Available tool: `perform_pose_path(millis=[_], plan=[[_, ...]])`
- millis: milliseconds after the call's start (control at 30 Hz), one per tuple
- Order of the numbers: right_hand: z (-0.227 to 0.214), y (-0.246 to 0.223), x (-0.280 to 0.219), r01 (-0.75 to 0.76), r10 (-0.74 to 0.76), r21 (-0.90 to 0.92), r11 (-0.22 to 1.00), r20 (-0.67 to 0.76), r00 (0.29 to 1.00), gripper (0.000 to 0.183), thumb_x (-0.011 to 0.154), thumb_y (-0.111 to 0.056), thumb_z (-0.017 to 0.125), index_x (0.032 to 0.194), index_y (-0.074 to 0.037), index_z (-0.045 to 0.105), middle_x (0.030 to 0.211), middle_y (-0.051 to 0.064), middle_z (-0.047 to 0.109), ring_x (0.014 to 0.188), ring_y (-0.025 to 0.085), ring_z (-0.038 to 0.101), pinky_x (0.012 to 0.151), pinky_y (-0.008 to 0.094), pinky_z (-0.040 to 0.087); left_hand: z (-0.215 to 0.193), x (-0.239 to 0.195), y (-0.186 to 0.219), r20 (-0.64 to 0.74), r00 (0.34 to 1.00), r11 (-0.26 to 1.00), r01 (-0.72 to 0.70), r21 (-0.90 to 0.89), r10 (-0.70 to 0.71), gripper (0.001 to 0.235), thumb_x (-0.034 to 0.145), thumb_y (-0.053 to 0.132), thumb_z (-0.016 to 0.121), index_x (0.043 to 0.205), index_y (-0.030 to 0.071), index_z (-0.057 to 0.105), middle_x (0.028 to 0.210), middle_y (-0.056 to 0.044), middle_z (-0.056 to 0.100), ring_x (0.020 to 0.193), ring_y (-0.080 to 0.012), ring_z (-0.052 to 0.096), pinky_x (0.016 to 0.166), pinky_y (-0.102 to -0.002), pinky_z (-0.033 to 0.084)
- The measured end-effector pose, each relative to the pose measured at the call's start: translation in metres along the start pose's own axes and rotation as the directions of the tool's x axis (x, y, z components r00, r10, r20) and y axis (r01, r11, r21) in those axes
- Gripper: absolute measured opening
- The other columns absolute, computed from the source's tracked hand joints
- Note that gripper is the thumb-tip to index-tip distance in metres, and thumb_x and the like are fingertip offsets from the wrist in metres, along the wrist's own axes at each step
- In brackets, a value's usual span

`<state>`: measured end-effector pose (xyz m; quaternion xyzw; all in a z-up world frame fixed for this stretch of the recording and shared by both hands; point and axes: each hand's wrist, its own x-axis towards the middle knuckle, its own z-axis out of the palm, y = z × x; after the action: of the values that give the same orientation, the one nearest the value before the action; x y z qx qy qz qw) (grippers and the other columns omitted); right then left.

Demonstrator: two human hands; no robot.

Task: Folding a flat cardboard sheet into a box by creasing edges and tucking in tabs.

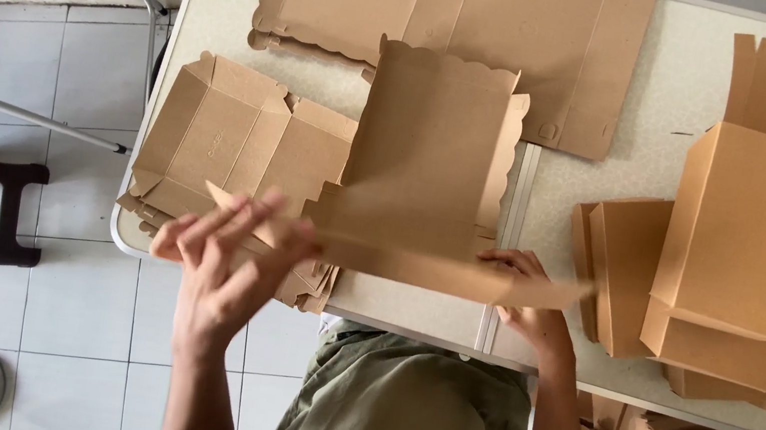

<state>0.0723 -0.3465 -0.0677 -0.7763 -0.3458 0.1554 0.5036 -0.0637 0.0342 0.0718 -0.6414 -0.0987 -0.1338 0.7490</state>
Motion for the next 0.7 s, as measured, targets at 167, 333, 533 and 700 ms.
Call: perform_pose_path(millis=[167, 333, 533, 700], plan=[[0.008, 0.023, -0.01, -0.125, 0.082, -0.214, 0.969, -0.2, 0.976, 0.037, 0.082, -0.012, 0.077, 0.117, -0.009, 0.068, 0.111, 0.012, 0.071, 0.082, 0.026, 0.062, 0.09, 0.048, 0.05, 0.02, 0.041, 0.056, 0.499, 0.819, -0.832, 0.05, -0.553, -0.282, 0.121, 0.081, 0.067, 0.078, 0.166, 0.018, 0.007, 0.167, -0.014, 0.017, 0.148, -0.0344, 0.029, 0.115, -0.049, 0.019], [-0.022, -0.064, 0.017, -0.191, 0.194, 0.054, 0.98, -0.068, 0.979, 0.026, 0.084, -0.007, 0.069, 0.11, 0.0, 0.07, 0.116, 0.014, 0.068, 0.102, 0.021, 0.06, 0.101, 0.032, 0.043, 0.035, 0.023, 0.087, 0.103, 0.951, -0.957, 0.291, 0.011, 0.291, 0.139, 0.05, 0.089, 0.067, 0.159, 0.012, 0.025, 0.156, -0.018, 0.04, 0.148, -0.0418, 0.03, 0.11, -0.072, 0.006], [-0.025, -0.047, 0.013, -0.374, 0.383, 0.212, 0.903, -0.002, 0.924, 0.03, 0.094, -0.012, 0.057, 0.114, -0.006, 0.078, 0.126, 0.012, 0.071, 0.117, 0.021, 0.059, 0.106, 0.026, 0.044, 0.045, 0.003, 0.125, -0.187, 0.872, -0.758, 0.264, -0.597, 0.451, 0.081, 0.07, 0.066, 0.048, 0.14, 0.027, 0.058, 0.133, 0.001, 0.064, 0.141, -0.0308, 0.047, 0.106, -0.049, 0.032], [-0.002, -0.007, 0.001, -0.31, 0.358, 0.283, 0.907, -0.133, 0.924, 0.027, 0.087, -0.016, 0.068, 0.107, -0.002, 0.078, 0.116, 0.017, 0.07, 0.12, 0.026, 0.064, 0.109, 0.034, 0.044, 0.03, 0.018, 0.104, -0.189, 0.913, -0.755, 0.168, -0.634, 0.362, 0.033, 0.083, 0.045, 0.066, 0.112, 0.031, 0.074, 0.12, 0.007, 0.07, 0.136, -0.0229, 0.052, 0.104, -0.045, 0.031]])
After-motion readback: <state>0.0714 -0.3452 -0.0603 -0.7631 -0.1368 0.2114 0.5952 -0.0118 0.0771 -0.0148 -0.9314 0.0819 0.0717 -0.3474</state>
